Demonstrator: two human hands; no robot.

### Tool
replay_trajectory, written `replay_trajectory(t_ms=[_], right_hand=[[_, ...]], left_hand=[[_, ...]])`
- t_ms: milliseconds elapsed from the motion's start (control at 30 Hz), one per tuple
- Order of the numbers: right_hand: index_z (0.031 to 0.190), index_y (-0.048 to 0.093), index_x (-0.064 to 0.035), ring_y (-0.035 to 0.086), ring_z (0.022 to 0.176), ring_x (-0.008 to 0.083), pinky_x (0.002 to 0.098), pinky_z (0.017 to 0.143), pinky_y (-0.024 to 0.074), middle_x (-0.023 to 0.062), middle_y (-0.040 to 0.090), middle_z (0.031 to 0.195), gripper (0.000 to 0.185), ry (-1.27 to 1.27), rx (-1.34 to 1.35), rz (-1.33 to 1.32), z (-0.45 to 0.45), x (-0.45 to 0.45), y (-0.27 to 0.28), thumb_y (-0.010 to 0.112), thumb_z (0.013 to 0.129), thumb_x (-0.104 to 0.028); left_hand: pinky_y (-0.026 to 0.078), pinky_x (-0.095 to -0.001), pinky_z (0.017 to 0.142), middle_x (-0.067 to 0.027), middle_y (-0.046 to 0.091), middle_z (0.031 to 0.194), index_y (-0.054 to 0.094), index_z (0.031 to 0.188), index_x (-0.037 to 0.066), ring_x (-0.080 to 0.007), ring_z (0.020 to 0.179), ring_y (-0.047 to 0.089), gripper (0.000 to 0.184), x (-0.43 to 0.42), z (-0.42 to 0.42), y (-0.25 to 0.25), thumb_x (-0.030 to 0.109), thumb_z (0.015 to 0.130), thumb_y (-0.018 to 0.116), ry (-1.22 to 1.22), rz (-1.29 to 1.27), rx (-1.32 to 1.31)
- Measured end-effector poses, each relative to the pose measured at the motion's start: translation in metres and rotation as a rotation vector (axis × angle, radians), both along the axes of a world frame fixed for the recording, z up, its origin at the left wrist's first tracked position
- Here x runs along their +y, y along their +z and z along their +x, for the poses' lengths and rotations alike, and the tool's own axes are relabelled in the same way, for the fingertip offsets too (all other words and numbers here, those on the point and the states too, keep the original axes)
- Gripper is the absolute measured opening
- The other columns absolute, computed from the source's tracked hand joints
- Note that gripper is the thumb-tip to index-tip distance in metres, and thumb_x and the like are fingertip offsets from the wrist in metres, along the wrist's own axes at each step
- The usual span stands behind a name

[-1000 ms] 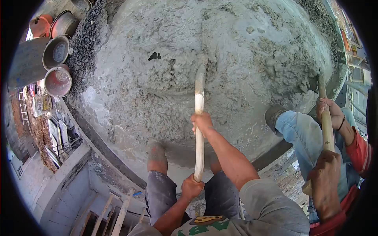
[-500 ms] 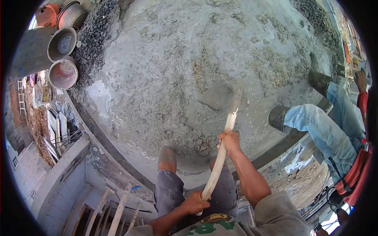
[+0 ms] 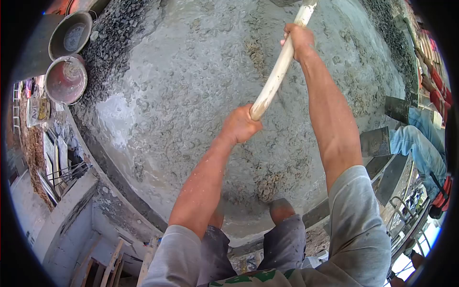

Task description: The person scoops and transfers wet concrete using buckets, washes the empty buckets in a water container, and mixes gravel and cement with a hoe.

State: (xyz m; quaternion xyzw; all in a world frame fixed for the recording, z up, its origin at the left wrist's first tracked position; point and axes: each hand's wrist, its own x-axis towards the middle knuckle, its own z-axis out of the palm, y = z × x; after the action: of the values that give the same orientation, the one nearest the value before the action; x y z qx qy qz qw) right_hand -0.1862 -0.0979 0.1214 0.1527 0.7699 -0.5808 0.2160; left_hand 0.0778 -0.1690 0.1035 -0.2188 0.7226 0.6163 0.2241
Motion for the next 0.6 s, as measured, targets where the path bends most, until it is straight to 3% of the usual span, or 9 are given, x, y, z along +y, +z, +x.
replay_trajectory(t_ms=[100, 167, 200, 267, 367, 433, 500, 567, 600], right_hand=[[0.086, 0.055, 0.0056, 0.055, 0.048, 0.0212, 0.0345, 0.046, 0.0484, 0.0097, 0.054, 0.064, 0.018, -0.020, -0.186, -0.219, 0.032, -0.042, -0.045, 0.058, 0.074, -0.007], [0.086, 0.054, 0.0019, 0.051, 0.046, 0.0204, 0.0347, 0.044, 0.0463, 0.0082, 0.052, 0.064, 0.017, 0.019, -0.368, -0.203, 0.083, -0.035, -0.064, 0.058, 0.074, -0.009], [0.080, 0.054, -0.0026, 0.050, 0.045, 0.0195, 0.0347, 0.043, 0.0453, 0.0068, 0.051, 0.064, 0.014, 0.080, -0.423, -0.197, 0.109, -0.016, -0.057, 0.059, 0.073, -0.013], [0.073, 0.052, -0.0065, 0.049, 0.043, 0.0188, 0.0362, 0.041, 0.0441, 0.0054, 0.049, 0.060, 0.010, 0.186, -0.570, -0.168, 0.158, 0.038, -0.057, 0.055, 0.072, -0.016], [0.074, 0.053, -0.0034, 0.051, 0.040, 0.0201, 0.0361, 0.037, 0.0432, 0.0067, 0.050, 0.058, 0.011, 0.265, -0.644, -0.008, 0.243, 0.118, -0.006, 0.055, 0.072, -0.014], [0.070, 0.051, -0.0062, 0.048, 0.041, 0.0198, 0.0361, 0.038, 0.0419, 0.0061, 0.048, 0.057, 0.009, 0.288, -0.718, 0.078, 0.301, 0.174, 0.013, 0.055, 0.071, -0.014], [0.070, 0.051, -0.0057, 0.048, 0.040, 0.0194, 0.0360, 0.037, 0.0420, 0.0060, 0.049, 0.057, 0.008, 0.247, -0.784, 0.128, 0.340, 0.222, 0.037, 0.055, 0.071, -0.012], [0.072, 0.051, -0.0047, 0.048, 0.039, 0.0194, 0.0354, 0.037, 0.0429, 0.0062, 0.049, 0.057, 0.007, 0.257, -0.804, 0.189, 0.355, 0.254, 0.067, 0.054, 0.071, -0.010], [0.074, 0.050, -0.0038, 0.049, 0.039, 0.0196, 0.0349, 0.036, 0.0435, 0.0064, 0.049, 0.057, 0.006, 0.273, -0.797, 0.222, 0.356, 0.260, 0.087, 0.054, 0.071, -0.008]], left_hand=[[0.049, -0.0373, 0.066, -0.0169, 0.064, 0.074, 0.062, 0.096, 0.002, -0.0287, 0.070, 0.063, 0.036, -0.044, 0.031, 0.023, 0.019, 0.065, 0.064, 0.015, -0.080, -0.156], [0.049, -0.0385, 0.068, -0.0184, 0.065, 0.077, 0.062, 0.096, 0.002, -0.0306, 0.073, 0.064, 0.037, -0.013, 0.081, 0.039, 0.021, 0.064, 0.064, 0.119, -0.060, -0.276], [0.046, -0.0326, 0.062, -0.0118, 0.061, 0.071, 0.061, 0.093, 0.002, -0.0195, 0.065, 0.058, 0.033, 0.012, 0.107, 0.049, 0.017, 0.064, 0.065, 0.145, -0.067, -0.278], [0.048, -0.0386, 0.068, -0.0201, 0.063, 0.079, 0.061, 0.093, 0.001, -0.0329, 0.075, 0.063, 0.035, 0.083, 0.152, 0.087, 0.021, 0.064, 0.064, 0.167, -0.041, -0.370], [0.048, -0.0375, 0.071, -0.0202, 0.064, 0.082, 0.061, 0.099, 0.001, -0.0327, 0.079, 0.064, 0.040, 0.204, 0.225, 0.138, 0.023, 0.066, 0.064, 0.311, 0.171, -0.508], [0.048, -0.0414, 0.078, -0.0199, 0.065, 0.092, 0.062, 0.103, 0.007, -0.0368, 0.089, 0.062, 0.041, 0.249, 0.261, 0.188, 0.025, 0.066, 0.063, 0.337, 0.230, -0.614], [0.048, -0.0401, 0.078, -0.0192, 0.065, 0.092, 0.061, 0.105, 0.007, -0.0345, 0.088, 0.063, 0.044, 0.299, 0.302, 0.206, 0.026, 0.066, 0.065, 0.239, 0.219, -0.640], [0.048, -0.0394, 0.078, -0.0191, 0.065, 0.093, 0.060, 0.110, 0.008, -0.0330, 0.088, 0.063, 0.047, 0.323, 0.312, 0.240, 0.027, 0.067, 0.066, 0.244, 0.363, -0.626], [0.048, -0.0393, 0.078, -0.0190, 0.065, 0.094, 0.059, 0.112, 0.009, -0.0324, 0.088, 0.063, 0.049, 0.340, 0.321, 0.248, 0.027, 0.068, 0.065, 0.264, 0.560, -0.639]])
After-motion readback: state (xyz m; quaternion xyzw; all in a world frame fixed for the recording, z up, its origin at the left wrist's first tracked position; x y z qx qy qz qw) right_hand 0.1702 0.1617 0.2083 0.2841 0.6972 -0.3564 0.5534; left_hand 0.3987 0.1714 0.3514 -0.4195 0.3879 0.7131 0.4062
